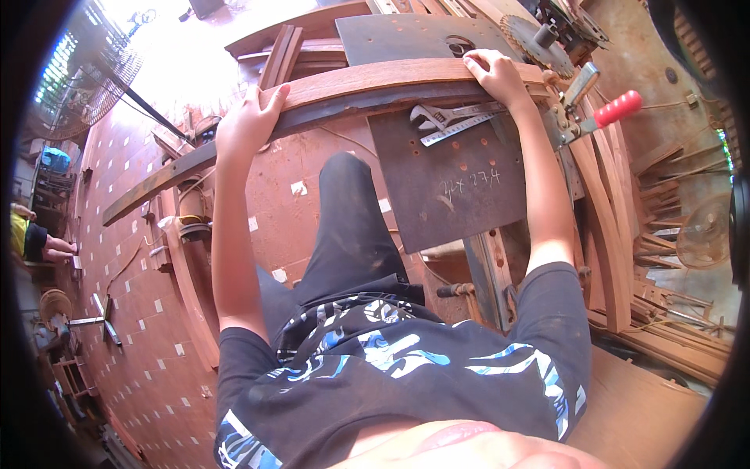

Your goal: The person repeatedly rubs a long, curved wooden piece against a metal surface on a workbench. The action is performed with both hands, moving the wood back and forth in a repetitive motion to smooth its surface.

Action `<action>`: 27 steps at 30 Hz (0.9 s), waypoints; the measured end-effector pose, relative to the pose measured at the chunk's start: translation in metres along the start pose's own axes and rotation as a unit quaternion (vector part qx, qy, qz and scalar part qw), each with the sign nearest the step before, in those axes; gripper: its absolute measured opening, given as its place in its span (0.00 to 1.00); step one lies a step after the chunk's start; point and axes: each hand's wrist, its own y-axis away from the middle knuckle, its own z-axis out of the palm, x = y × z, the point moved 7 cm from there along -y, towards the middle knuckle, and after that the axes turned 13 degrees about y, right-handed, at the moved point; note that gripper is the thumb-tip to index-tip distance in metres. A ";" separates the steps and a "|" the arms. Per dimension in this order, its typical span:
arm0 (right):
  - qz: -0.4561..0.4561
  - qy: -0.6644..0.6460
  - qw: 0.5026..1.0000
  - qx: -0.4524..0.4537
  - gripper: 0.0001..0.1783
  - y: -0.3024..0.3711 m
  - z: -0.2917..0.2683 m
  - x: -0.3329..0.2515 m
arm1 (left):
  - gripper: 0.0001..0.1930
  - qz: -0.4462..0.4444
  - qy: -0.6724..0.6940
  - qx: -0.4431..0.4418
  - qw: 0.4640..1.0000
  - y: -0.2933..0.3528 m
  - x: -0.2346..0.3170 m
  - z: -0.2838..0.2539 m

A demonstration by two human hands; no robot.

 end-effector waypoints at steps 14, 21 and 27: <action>-0.059 -0.013 0.998 0.030 0.18 -0.069 0.041 -0.001 | 0.52 0.000 -0.026 0.019 0.999 -0.109 -0.041 0.016; -0.016 0.023 0.998 0.054 0.24 -0.099 0.055 0.019 | 0.50 0.085 -0.065 0.036 0.994 -0.142 -0.025 0.018; -0.012 0.017 0.999 -0.032 0.28 -0.123 0.067 0.018 | 0.46 0.104 -0.064 0.060 0.991 -0.169 -0.026 0.018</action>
